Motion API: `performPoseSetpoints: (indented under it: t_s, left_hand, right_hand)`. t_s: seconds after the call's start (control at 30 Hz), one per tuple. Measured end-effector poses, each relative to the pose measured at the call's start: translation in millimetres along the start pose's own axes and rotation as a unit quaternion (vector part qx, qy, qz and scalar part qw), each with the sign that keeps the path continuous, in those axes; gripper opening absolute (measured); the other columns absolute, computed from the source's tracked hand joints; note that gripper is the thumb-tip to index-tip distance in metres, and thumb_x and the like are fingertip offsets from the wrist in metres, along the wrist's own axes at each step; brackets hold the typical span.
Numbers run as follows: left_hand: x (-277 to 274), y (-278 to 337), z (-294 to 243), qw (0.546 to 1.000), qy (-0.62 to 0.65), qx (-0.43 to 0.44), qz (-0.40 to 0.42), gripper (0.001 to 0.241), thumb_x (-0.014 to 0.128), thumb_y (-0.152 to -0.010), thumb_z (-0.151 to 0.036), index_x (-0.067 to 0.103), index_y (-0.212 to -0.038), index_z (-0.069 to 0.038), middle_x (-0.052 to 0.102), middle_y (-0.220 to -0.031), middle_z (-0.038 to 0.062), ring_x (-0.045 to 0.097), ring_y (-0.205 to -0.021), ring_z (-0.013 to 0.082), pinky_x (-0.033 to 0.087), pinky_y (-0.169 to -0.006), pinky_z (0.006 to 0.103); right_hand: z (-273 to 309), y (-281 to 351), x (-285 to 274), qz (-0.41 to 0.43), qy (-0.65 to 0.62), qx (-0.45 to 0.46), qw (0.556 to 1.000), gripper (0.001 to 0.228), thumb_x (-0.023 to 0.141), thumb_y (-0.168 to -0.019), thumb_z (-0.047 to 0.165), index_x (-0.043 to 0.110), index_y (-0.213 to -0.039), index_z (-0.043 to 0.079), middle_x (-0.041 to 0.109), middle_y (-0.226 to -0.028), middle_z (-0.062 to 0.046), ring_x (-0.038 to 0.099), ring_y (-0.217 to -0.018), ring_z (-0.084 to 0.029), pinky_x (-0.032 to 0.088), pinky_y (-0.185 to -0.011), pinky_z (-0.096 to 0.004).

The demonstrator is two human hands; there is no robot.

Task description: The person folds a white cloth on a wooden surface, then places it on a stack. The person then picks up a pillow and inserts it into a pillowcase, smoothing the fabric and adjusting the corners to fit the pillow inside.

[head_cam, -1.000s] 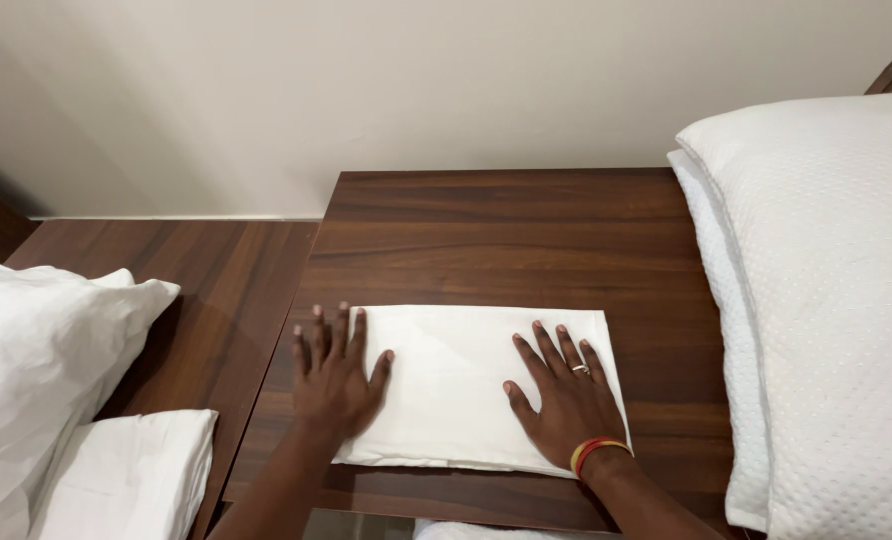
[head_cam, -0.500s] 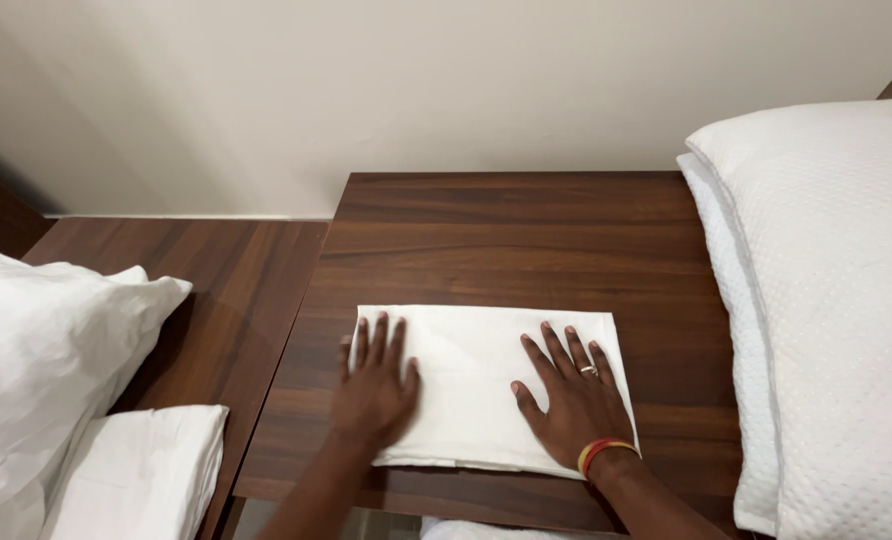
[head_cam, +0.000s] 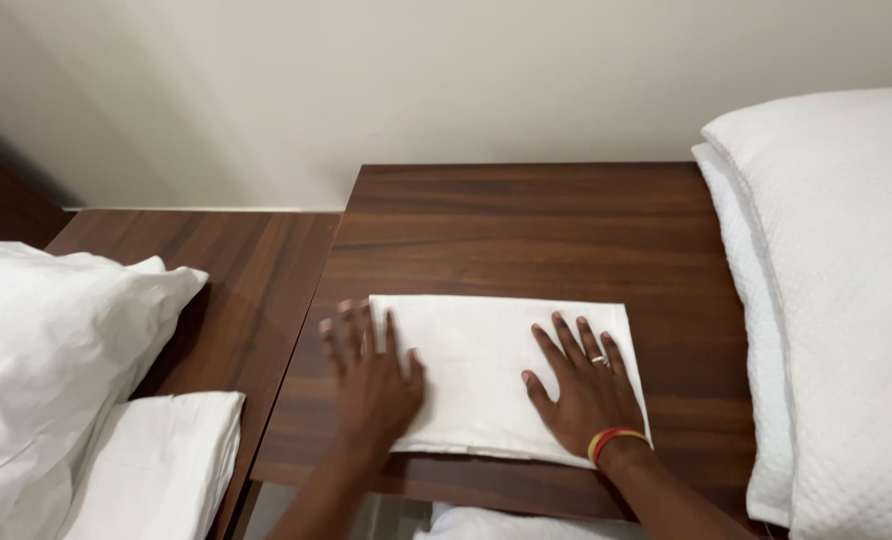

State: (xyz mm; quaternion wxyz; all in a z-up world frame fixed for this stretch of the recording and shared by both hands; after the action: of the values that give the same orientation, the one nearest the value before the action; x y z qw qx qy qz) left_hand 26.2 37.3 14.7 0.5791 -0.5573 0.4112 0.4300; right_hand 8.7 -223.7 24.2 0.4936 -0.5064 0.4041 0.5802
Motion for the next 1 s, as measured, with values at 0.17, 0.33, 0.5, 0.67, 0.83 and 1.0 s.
performPoseSetpoints:
  t_s: [0.17,0.33,0.5,0.67,0.83,1.0]
  left_hand:
    - [-13.1,10.0,-73.5,0.988,0.101,0.096,0.070,0.071,0.044,-0.097,-0.036,0.027,-0.156,0.000,0.017,-0.166,0.021,0.003,-0.156,0.0400,-0.002,-0.124,0.0560]
    - [9.2,23.8,-102.4,0.968,0.202,0.073,0.131,0.071,0.042,-0.100,-0.037,0.025,-0.160,-0.001,0.015,-0.169,0.021,0.002,-0.158,0.0394,-0.001,-0.124,0.0540]
    - [-21.1,30.8,-92.0,0.977,0.147,0.070,0.137,0.072,0.033,-0.099,-0.051,0.021,-0.161,-0.017,0.014,-0.169,0.009,0.004,-0.157,0.0326,-0.004,-0.123,0.0549]
    - [-12.5,31.2,-92.0,0.983,0.131,0.085,0.100,0.072,0.033,-0.099,-0.051,0.022,-0.161,-0.016,0.017,-0.168,0.012,0.005,-0.155,0.0356,-0.003,-0.121,0.0576]
    - [-12.9,33.5,-92.8,0.984,0.135,0.088,0.073,0.072,0.034,-0.099,-0.051,0.025,-0.161,-0.015,0.018,-0.168,0.013,0.007,-0.155,0.0376,-0.002,-0.122,0.0593]
    - [15.1,34.2,-95.2,0.986,0.136,0.100,-0.012,0.072,0.042,-0.099,-0.050,0.030,-0.159,-0.012,0.023,-0.166,0.018,0.013,-0.152,0.0444,0.002,-0.118,0.0644]
  right_hand:
    - [-0.7,-0.4,2.2,-0.013,0.006,0.000,1.000,0.067,0.042,-0.098,0.056,0.035,-0.157,0.027,0.022,-0.167,-0.005,0.017,-0.154,-0.028,0.010,-0.123,-0.048]
    - [-2.6,-0.2,2.7,-0.026,-0.008,-0.005,1.000,0.065,0.041,-0.098,0.056,0.034,-0.156,0.027,0.022,-0.167,-0.004,0.017,-0.153,-0.028,0.010,-0.123,-0.048]
    - [-21.2,-3.4,12.4,-0.012,0.003,-0.005,1.000,0.069,0.040,-0.097,0.059,0.031,-0.157,0.025,0.019,-0.168,-0.005,0.015,-0.154,-0.028,0.010,-0.123,-0.046]
    - [-78.5,-30.0,33.1,-0.090,0.036,0.008,0.995,0.074,0.039,-0.099,0.059,0.030,-0.158,0.015,0.021,-0.167,-0.012,0.015,-0.153,-0.034,0.010,-0.122,-0.050]
    - [-100.0,-50.1,-12.5,-0.132,0.020,0.056,0.989,0.065,0.049,-0.100,0.043,0.038,-0.156,0.012,0.033,-0.164,-0.015,0.032,-0.149,-0.036,0.028,-0.117,-0.052]
    - [-148.7,-93.6,20.1,-0.070,-0.274,0.121,0.951,0.049,0.059,-0.098,0.018,0.057,-0.146,0.008,0.072,-0.129,-0.015,0.071,-0.117,-0.028,0.055,-0.103,-0.036]
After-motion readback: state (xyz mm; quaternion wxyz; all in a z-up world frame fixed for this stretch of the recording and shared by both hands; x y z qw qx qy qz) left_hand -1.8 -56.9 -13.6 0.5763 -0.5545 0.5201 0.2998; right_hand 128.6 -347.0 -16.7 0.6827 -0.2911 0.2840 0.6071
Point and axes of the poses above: each hand's wrist, its own y-axis away from the middle knuckle, its own x-axis out of the palm, z = x × y, the point moved 4 cm from there along -y, towards the middle knuckle
